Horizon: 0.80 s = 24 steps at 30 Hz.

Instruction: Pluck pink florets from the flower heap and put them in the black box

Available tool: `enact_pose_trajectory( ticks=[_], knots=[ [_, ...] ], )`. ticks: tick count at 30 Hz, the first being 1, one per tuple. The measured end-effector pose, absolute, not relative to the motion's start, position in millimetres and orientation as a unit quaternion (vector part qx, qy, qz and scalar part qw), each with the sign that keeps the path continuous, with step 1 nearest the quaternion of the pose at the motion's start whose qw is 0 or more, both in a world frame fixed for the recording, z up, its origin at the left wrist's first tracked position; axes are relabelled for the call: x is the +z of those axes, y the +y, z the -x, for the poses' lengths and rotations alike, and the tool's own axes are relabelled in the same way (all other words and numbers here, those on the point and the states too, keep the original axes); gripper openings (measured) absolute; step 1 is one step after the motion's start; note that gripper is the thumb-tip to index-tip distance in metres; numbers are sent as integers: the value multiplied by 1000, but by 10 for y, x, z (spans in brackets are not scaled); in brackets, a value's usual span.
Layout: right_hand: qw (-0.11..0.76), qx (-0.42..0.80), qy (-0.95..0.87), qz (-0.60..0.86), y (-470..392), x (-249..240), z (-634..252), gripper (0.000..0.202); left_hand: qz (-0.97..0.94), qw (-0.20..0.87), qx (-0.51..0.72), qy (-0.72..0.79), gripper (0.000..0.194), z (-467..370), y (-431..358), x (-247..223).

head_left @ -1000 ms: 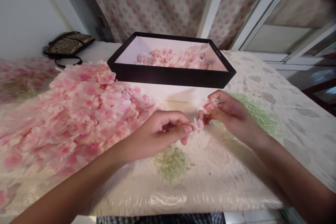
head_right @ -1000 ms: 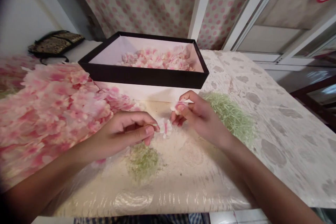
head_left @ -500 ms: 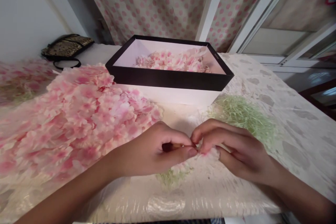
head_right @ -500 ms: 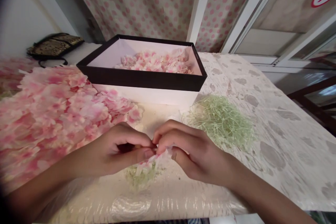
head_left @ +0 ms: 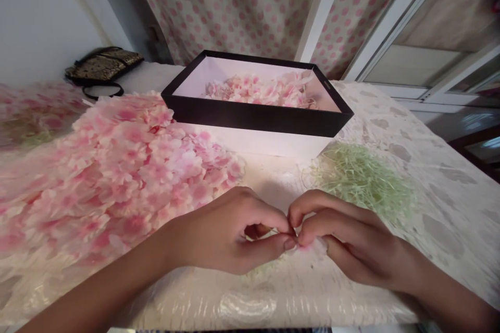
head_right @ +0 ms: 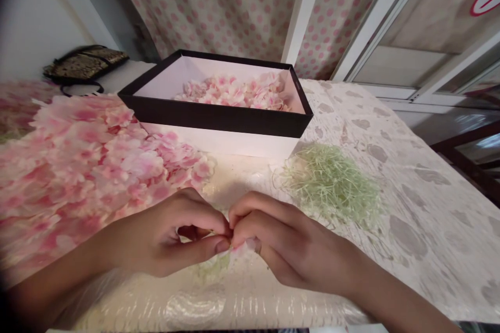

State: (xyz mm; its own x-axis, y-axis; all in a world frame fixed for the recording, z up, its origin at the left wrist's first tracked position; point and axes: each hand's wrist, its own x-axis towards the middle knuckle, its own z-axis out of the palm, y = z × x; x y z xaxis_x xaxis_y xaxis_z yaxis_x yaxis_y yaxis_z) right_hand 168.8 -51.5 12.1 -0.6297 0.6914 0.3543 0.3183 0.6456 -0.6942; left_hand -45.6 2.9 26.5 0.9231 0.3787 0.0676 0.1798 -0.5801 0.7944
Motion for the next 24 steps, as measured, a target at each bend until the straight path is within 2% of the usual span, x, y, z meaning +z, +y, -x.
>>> enact_pose_trajectory(
  ticks=[6, 16, 24],
  knots=[
    [311, 289, -856, 295, -547, 158, -1672, 24, -886, 422, 121, 145, 18, 471, 0, 245],
    [333, 380, -833, 225, -463, 164, -1651, 41, -890, 427, 114, 114, 17, 443, -21, 255],
    [351, 382, -825, 224, -449, 73, -1633, 39, -887, 430, 125, 109, 16, 450, -37, 255]
  ],
)
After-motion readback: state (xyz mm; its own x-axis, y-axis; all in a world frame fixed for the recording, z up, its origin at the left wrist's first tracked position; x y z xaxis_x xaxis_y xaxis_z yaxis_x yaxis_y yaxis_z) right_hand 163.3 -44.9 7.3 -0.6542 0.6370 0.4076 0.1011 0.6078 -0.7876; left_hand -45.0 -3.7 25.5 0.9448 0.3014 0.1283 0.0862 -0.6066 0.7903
